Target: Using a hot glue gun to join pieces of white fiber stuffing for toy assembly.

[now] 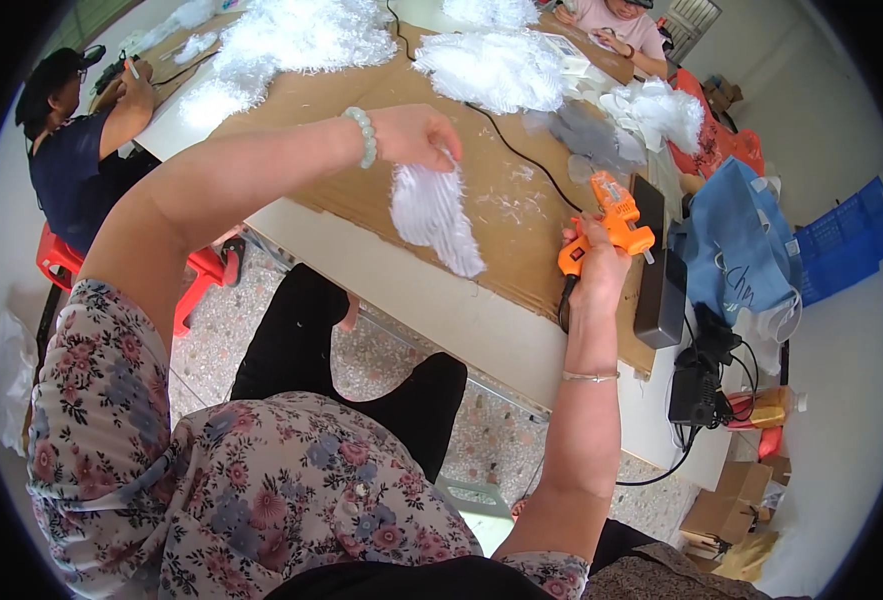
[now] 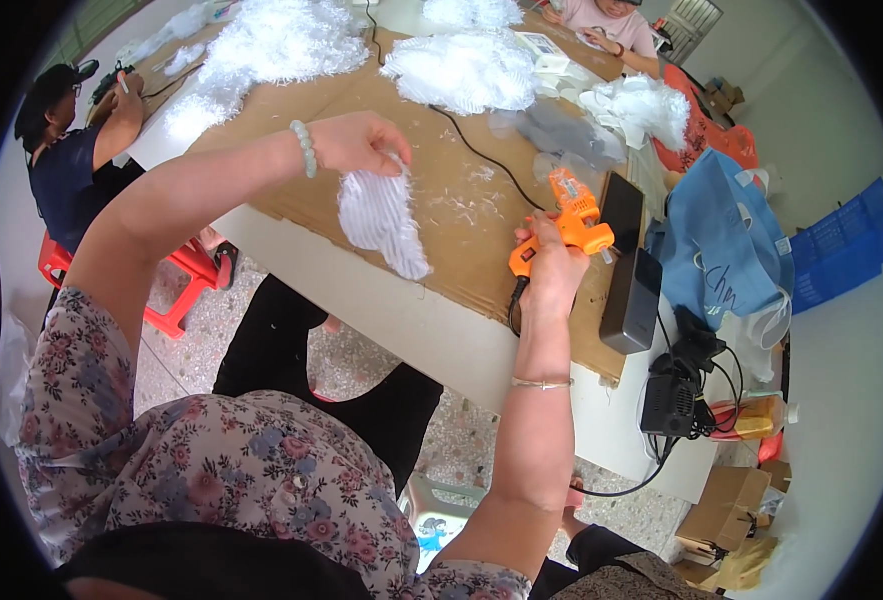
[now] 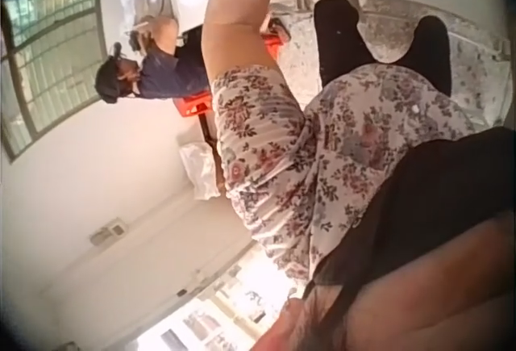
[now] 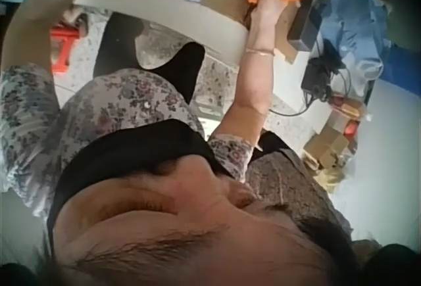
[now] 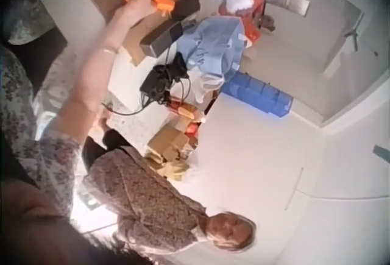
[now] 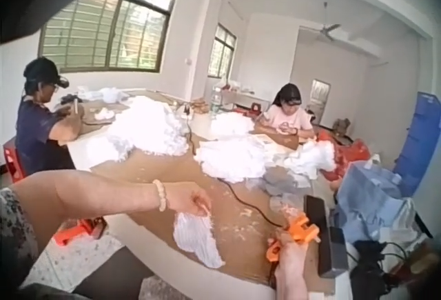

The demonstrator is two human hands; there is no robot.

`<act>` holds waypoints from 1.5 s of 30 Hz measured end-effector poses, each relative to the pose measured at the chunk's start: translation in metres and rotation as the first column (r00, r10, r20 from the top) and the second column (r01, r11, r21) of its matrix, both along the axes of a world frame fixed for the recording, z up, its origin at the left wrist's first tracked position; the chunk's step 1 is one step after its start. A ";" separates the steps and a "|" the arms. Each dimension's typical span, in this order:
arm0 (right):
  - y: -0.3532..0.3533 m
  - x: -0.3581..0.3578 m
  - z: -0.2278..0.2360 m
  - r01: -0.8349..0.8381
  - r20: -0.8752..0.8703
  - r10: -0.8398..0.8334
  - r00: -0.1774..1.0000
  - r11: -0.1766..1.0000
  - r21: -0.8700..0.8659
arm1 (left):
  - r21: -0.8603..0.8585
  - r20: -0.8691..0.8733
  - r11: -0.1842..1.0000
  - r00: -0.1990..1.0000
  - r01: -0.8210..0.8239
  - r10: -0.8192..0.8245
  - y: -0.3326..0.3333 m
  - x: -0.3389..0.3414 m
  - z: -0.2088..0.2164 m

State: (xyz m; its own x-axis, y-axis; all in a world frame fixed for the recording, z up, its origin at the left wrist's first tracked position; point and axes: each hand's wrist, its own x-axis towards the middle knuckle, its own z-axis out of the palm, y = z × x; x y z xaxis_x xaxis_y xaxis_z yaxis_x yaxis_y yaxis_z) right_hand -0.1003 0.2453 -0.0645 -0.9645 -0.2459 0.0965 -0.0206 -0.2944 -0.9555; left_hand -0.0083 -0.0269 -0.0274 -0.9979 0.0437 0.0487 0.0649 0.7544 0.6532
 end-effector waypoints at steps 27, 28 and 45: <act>-0.005 0.008 0.008 0.005 -0.005 -0.004 1.000 0.996 0.087 | -0.420 -0.240 0.883 0.912 0.211 -0.332 0.046 0.020 -0.026; -0.005 0.008 0.008 0.005 -0.004 -0.005 1.000 0.996 0.087 | -0.414 -0.216 0.890 0.929 0.191 -0.300 0.047 0.018 -0.025; -0.008 0.017 0.014 -0.122 -0.025 0.125 0.992 0.986 0.113 | -0.492 -0.320 0.834 0.839 0.250 -0.440 0.053 0.030 -0.025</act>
